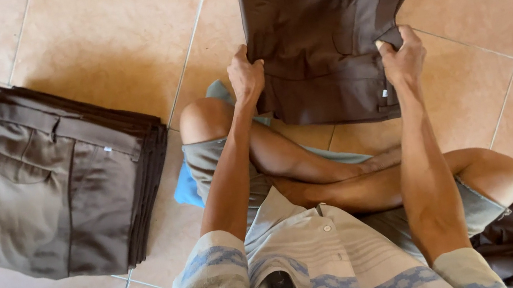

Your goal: The person sits cross-legged on a tiled floor and folds dark brown trousers by hand. They align the legs, fold the garment in half, then fold it again into a compact rectangle, smoothing the fabric before placing the folded pants aside.

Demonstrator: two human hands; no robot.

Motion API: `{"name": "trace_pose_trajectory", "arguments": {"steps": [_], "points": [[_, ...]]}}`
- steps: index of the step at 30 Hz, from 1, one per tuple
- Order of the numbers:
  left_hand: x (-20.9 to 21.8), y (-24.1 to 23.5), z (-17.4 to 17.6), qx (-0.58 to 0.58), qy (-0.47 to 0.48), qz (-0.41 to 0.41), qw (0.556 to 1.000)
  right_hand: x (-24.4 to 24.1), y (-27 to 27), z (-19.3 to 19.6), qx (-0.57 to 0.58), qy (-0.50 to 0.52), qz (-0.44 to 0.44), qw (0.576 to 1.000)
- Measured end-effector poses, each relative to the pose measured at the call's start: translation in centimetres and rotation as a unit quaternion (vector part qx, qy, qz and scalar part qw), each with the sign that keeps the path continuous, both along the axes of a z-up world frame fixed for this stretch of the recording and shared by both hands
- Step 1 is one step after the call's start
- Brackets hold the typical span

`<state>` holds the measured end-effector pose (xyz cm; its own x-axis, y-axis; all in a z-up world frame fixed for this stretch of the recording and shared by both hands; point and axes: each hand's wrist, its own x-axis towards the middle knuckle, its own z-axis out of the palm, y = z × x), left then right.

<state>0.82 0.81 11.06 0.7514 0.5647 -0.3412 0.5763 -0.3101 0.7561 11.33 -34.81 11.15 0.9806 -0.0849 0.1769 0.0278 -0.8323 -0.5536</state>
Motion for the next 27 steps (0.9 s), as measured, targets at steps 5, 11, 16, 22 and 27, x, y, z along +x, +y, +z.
{"name": "trace_pose_trajectory", "arguments": {"steps": [5, 11, 16, 22, 27], "points": [[-2.8, 4.3, 5.1, -0.014, -0.058, 0.058, 0.997, 0.7, 6.4, 6.5, 0.027, -0.02, 0.084, 0.996], [-11.3, 11.9, 14.1, 0.036, -0.184, 0.138, 0.973, -0.6, 18.0, 13.9, 0.073, -0.08, 0.264, 0.958], [-22.0, 18.2, 21.2, 0.117, -0.256, 0.209, 0.937, -6.0, 30.6, 21.0, 0.144, -0.078, 0.387, 0.907], [-34.9, 21.7, 28.0, 0.232, -0.264, 0.353, 0.867, -14.2, 44.1, 26.9, 0.214, -0.091, 0.498, 0.836], [-43.0, 21.7, 26.6, 0.196, -0.295, 0.539, 0.765, -20.1, 51.4, 29.1, 0.279, 0.002, 0.564, 0.778]]}}
